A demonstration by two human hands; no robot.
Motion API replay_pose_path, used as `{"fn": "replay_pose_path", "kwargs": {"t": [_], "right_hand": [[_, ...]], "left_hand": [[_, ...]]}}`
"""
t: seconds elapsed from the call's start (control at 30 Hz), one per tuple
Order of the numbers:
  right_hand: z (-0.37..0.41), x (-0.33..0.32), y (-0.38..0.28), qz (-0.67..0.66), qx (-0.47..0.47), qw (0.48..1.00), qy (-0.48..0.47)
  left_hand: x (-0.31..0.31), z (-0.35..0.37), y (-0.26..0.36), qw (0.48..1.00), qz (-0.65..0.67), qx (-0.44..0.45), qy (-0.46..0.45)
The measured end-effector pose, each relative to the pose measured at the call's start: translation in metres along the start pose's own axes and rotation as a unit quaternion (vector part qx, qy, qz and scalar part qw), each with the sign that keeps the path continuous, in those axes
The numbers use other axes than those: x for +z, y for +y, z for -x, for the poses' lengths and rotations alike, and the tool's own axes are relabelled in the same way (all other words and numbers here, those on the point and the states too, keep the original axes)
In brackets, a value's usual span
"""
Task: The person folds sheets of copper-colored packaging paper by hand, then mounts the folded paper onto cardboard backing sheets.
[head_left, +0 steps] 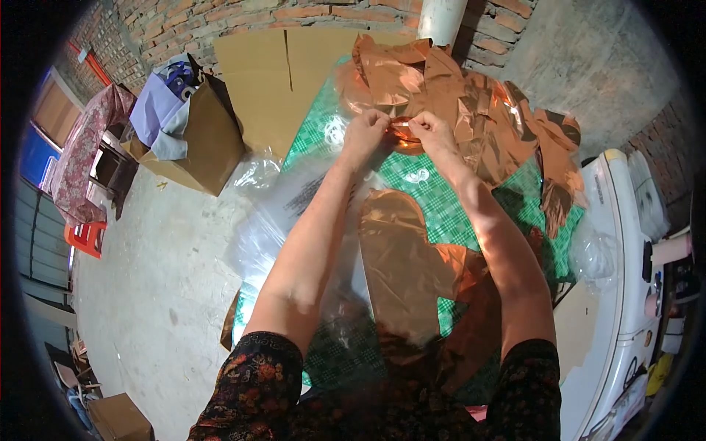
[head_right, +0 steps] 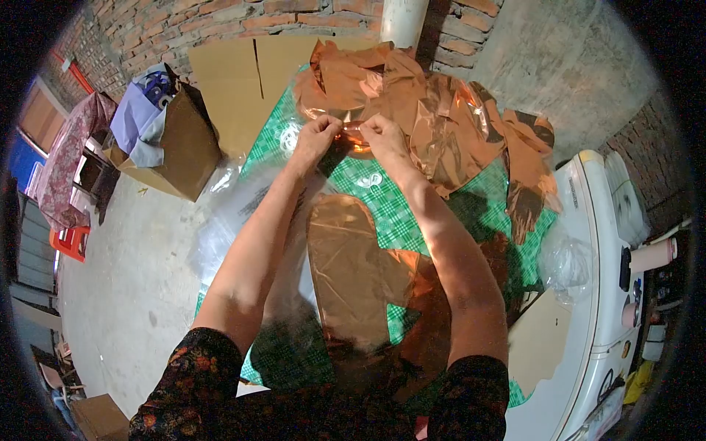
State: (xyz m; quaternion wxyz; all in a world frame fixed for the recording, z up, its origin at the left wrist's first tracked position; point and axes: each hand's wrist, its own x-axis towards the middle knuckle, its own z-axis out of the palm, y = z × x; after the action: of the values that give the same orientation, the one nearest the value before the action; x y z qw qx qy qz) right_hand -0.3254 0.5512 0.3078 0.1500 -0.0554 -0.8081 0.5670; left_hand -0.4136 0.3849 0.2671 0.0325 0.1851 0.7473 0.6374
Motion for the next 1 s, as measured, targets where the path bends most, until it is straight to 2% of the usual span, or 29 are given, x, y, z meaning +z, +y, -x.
{"fn": "replay_pose_path", "kwargs": {"t": [0.3,0.37,0.5,0.6,0.63,0.7,0.8,0.9,1.0], "right_hand": [[-0.011,0.009,0.012,0.003,0.019,0.999,0.04],[-0.013,0.013,0.012,0.016,0.006,0.998,0.061],[-0.008,0.016,0.005,0.025,-0.032,0.996,0.077],[-0.001,0.012,-0.004,0.111,-0.107,0.986,0.068],[0.003,0.013,-0.007,0.198,-0.178,0.954,0.136],[0.013,0.018,-0.014,0.36,-0.31,0.84,0.262],[0.024,0.011,-0.026,0.405,-0.397,0.813,0.133],[0.028,0.015,-0.012,0.4,-0.408,0.82,0.033],[0.032,0.019,-0.007,0.453,-0.349,0.818,0.058]], "left_hand": [[-0.003,0.011,0.016,1.0,0.008,0.015,-0.022],[-0.003,0.012,0.018,0.999,-0.028,0.022,-0.023],[-0.002,0.009,0.007,0.999,-0.018,0.025,-0.014],[-0.003,0.01,0.013,0.999,-0.042,0.02,-0.017],[-0.002,0.009,0.01,0.999,-0.04,0.027,-0.016],[-0.001,0.007,0.009,0.999,-0.023,0.024,-0.018],[-0.002,0.01,0.012,0.999,0.021,0.0,-0.028],[-0.001,0.006,0.016,0.997,0.071,-0.022,-0.033],[0.001,0.002,0.018,0.992,0.107,-0.052,-0.031]]}}
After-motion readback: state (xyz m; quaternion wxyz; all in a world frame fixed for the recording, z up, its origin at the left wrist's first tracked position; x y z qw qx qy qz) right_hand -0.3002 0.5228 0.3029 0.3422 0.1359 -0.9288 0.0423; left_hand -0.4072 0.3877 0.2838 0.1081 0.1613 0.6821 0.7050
